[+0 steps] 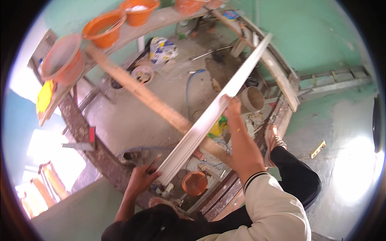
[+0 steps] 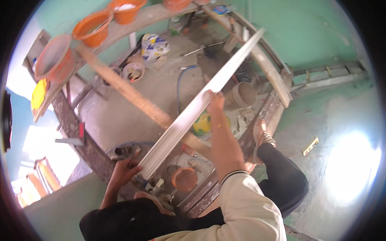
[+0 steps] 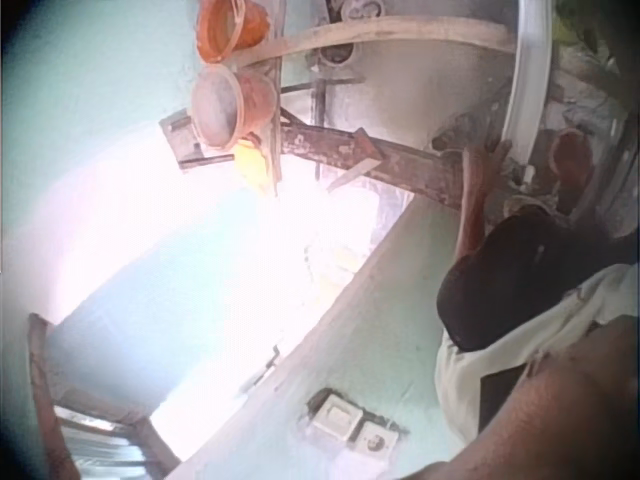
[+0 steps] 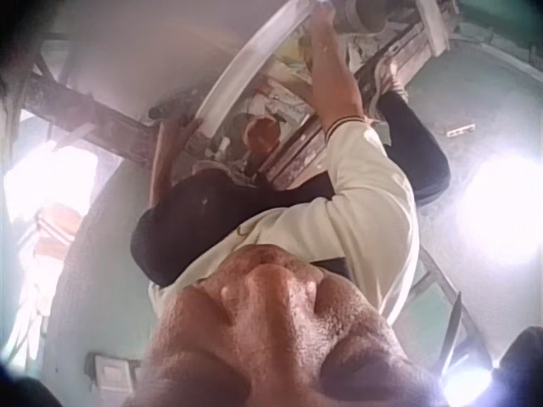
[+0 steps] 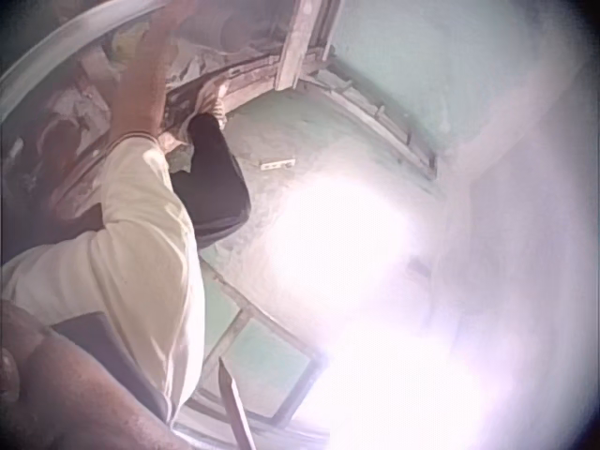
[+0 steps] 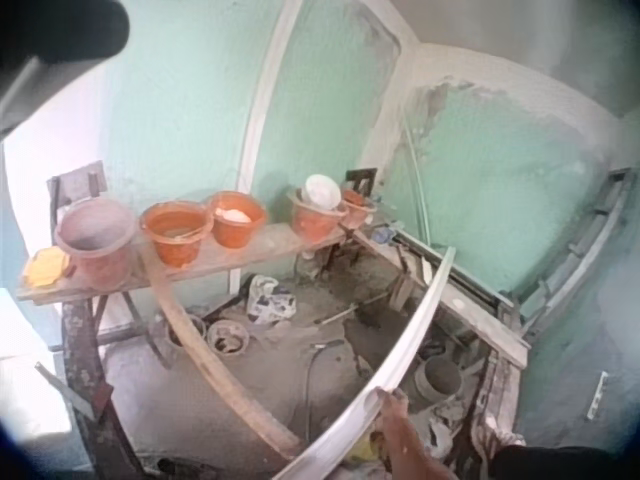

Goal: The person measures and marks a white cornice piece using a tape measure, pencil, and set square, then saws it to length. The person lifts the cut cornice to the ceiling and positions it against the wall to check fit.

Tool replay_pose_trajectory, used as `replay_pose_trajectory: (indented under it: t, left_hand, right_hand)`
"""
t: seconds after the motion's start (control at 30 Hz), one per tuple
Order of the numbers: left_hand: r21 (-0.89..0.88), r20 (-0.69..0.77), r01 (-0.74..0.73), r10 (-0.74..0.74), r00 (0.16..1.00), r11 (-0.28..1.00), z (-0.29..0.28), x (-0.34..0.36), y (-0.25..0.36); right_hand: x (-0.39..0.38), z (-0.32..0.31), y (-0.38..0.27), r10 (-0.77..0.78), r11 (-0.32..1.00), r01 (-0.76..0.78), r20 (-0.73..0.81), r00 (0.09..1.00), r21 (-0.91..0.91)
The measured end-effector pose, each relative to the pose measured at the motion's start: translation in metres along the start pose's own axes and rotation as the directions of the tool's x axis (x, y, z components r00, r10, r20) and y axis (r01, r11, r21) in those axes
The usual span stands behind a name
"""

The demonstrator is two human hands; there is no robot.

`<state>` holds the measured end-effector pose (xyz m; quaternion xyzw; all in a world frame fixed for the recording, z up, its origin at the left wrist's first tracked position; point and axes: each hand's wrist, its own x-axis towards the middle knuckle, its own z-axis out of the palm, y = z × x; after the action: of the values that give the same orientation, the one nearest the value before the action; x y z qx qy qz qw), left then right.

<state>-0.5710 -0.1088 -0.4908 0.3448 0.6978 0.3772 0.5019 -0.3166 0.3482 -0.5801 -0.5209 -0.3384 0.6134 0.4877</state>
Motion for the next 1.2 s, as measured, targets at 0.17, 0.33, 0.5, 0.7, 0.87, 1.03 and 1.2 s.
replay_pose_trajectory:
  t: [0.17, 0.33, 0.5, 0.7, 0.87, 1.03, 1.2]
  left_hand:
    - [0.118, 0.054, 0.027, -0.034, 0.998, 0.993, 0.01, 0.01, -0.012]
    - [-0.034, -0.203, 0.01, -0.017, 0.979, 0.999, -0.02, 0.003, -0.008]
    - [-0.562, -0.195, -0.043, -0.082, 0.977, 0.826, -0.062, -0.002, 0.06]
    - [-0.861, -0.241, -0.281, 0.147, 0.959, 0.424, -0.013, 0.011, 0.075]
    - [-0.29, -0.279, -0.393, 0.315, 0.907, 0.873, -0.006, 0.004, 0.033]
    - [0.074, 0.128, -0.029, 0.02, 0.992, 0.997, 0.019, -0.012, -0.02]
    - [-0.095, 0.063, -0.057, 0.063, 0.996, 0.994, 0.043, -0.011, -0.051]
  right_hand:
    - [0.009, -0.021, -0.006, 0.088, 0.995, -0.086, 0.054, 0.995, -0.048]
    - [-0.038, 0.015, -0.042, 0.093, 0.865, -0.211, -0.268, 0.959, -0.455]
    - [-0.212, 0.069, -0.048, -0.337, 0.65, 0.505, 0.38, 0.861, -0.568]
    - [-0.427, 0.09, -0.002, 0.369, 0.843, 0.134, 0.741, 0.562, -0.522]
    - [-0.411, 0.07, -0.017, 0.642, 0.74, -0.419, 0.365, 0.674, -0.526]
    - [-0.316, -0.008, 0.009, 0.056, 0.765, 0.055, 0.152, 0.987, -0.641]
    - [-0.207, -0.038, 0.036, -0.306, 0.587, 0.185, -0.005, 0.952, -0.789]
